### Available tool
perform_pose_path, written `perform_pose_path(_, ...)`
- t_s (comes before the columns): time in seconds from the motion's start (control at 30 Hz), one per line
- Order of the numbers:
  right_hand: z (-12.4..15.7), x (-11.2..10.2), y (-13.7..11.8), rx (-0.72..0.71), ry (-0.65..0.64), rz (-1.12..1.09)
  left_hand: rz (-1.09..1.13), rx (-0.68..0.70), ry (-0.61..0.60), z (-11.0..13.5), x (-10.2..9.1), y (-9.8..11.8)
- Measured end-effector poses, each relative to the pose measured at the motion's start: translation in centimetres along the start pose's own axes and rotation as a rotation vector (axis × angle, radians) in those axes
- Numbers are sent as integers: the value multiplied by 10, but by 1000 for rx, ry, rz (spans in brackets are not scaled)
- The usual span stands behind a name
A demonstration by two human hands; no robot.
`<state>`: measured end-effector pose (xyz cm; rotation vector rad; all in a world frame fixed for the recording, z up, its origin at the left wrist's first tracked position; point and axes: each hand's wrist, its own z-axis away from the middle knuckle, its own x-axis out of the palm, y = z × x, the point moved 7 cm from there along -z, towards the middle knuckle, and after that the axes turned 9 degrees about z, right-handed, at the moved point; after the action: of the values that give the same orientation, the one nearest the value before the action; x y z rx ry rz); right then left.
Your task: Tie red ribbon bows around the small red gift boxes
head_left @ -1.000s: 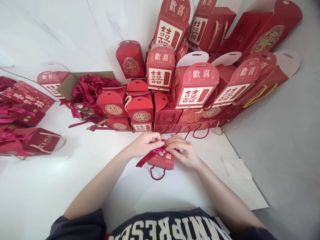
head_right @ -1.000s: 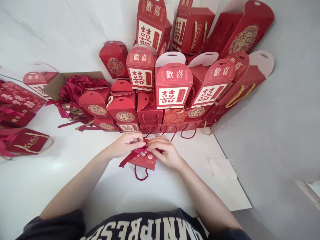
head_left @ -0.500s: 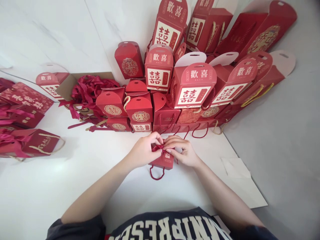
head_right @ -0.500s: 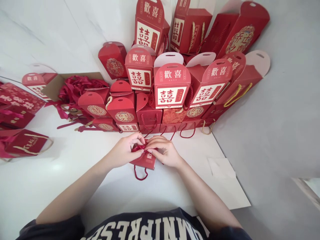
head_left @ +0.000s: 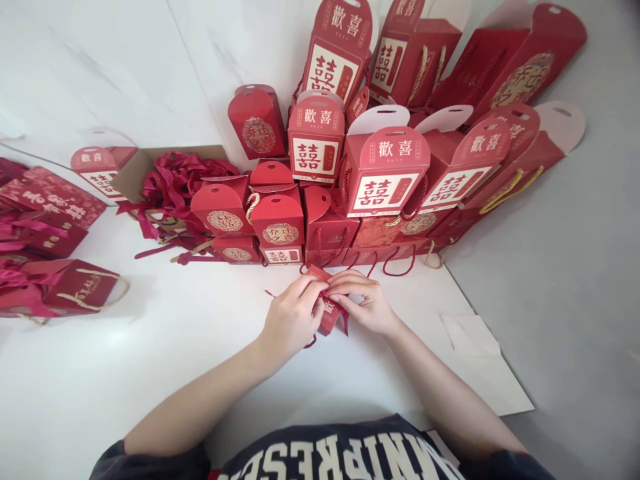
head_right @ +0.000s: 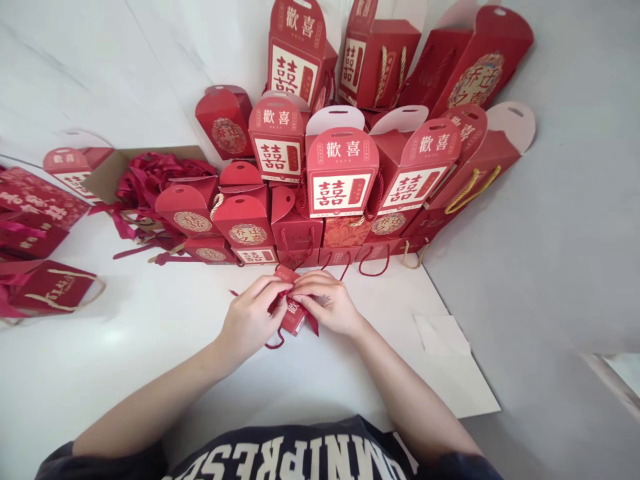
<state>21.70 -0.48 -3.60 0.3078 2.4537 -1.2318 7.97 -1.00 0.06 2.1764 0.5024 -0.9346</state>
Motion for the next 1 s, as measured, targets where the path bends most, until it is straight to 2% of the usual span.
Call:
perform_pose_path(0.2,-1,1,-8,27,-32,13,93,-41,-100,-9,2,-12)
perform_pose_path(0.33,-5,-5,-3,177,11,39,196,16,-148,-14,3,-17)
perform_pose_path(0.43,-7,-3,5,279,-16,75,227,99,-142,-14,3,-17)
perform_pose_path(0.53,-6,5,14,328,-108,-32,233,161,-118,-12,3,-18)
perform_pose_path(0.63,-3,8,19,362,-112,-130,221,186,-92,-11,3,-19)
perform_pose_path(0.83,-2,-2,8,280,63,0,-21,42,14,-17,-12,-23)
perform_pose_path(0.93,-4,-3,2,248,69,50,-82,-13,-42,-20,-17,-24)
perform_pose_path(1.0,-4,-3,1,250,57,55,-15,-55,-121,-21,-17,-26)
